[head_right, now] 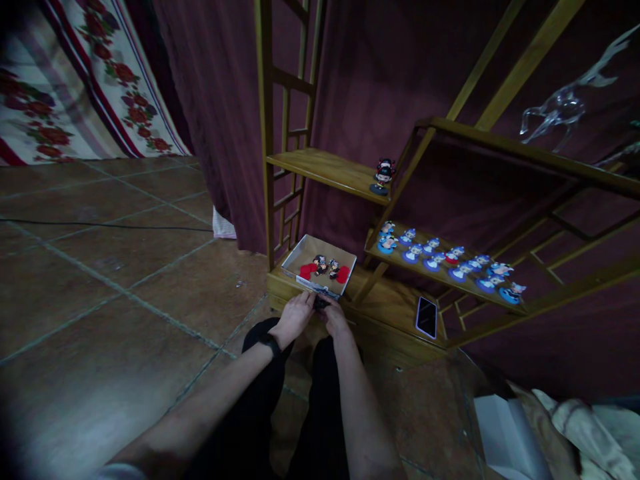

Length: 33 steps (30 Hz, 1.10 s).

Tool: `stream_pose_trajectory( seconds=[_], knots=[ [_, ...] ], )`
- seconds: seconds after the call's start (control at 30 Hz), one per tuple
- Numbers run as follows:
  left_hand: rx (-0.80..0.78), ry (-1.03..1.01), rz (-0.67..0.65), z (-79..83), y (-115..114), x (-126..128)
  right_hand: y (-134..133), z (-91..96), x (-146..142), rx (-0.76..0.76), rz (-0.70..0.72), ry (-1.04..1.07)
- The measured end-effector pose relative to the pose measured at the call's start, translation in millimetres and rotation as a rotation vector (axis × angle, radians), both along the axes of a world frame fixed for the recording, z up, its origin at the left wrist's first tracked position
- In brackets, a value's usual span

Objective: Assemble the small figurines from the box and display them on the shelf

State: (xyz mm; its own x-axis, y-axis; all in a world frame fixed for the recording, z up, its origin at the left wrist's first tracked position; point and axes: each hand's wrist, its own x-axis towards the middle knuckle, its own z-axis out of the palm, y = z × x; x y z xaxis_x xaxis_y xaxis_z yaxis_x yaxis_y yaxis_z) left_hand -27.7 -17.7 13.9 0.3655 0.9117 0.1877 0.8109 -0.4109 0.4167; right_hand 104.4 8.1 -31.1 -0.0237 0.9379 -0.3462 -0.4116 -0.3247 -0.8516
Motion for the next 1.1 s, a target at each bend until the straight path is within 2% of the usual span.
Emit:
stream_pose_trajectory(
  seconds=[0.13,0.27,0.47,0.63,0.8,0.9,1.0,1.1],
  knots=[
    [-0.022,-0.027,0.016,-0.2,0,-1,-2,3.1,-1,0.023,0.028,0.011],
    [-0.088,-0.163,0.035,-4.1,4,-4,-5,5.7,0,0.027,0.051,0.025],
    [-0.178,-0.548,0.093,-21.6,23,-9,-5,7.4,1,0.017,0.049,0.102],
    [-0.419,-0.937,0.128,-31.1,34,-12,-5,11.2,0,0.027,0.054,0.11],
    [-0.617,-1.238,0.132,-27.3,32,-15,-8,17.5,-2,0.037,0.045,0.111],
    [-0.747,-1.377,0.085,-23.0,31,-17,-10,20.5,-4,0.056,0.029,0.11],
    [-0.851,-1.451,0.042,-19.3,31,-19,-10,22.9,-5,0.096,0.032,0.126],
    [-0.888,-1.486,0.037,-16.7,31,-21,-10,25.2,-4,0.136,0.032,0.142]
  ],
)
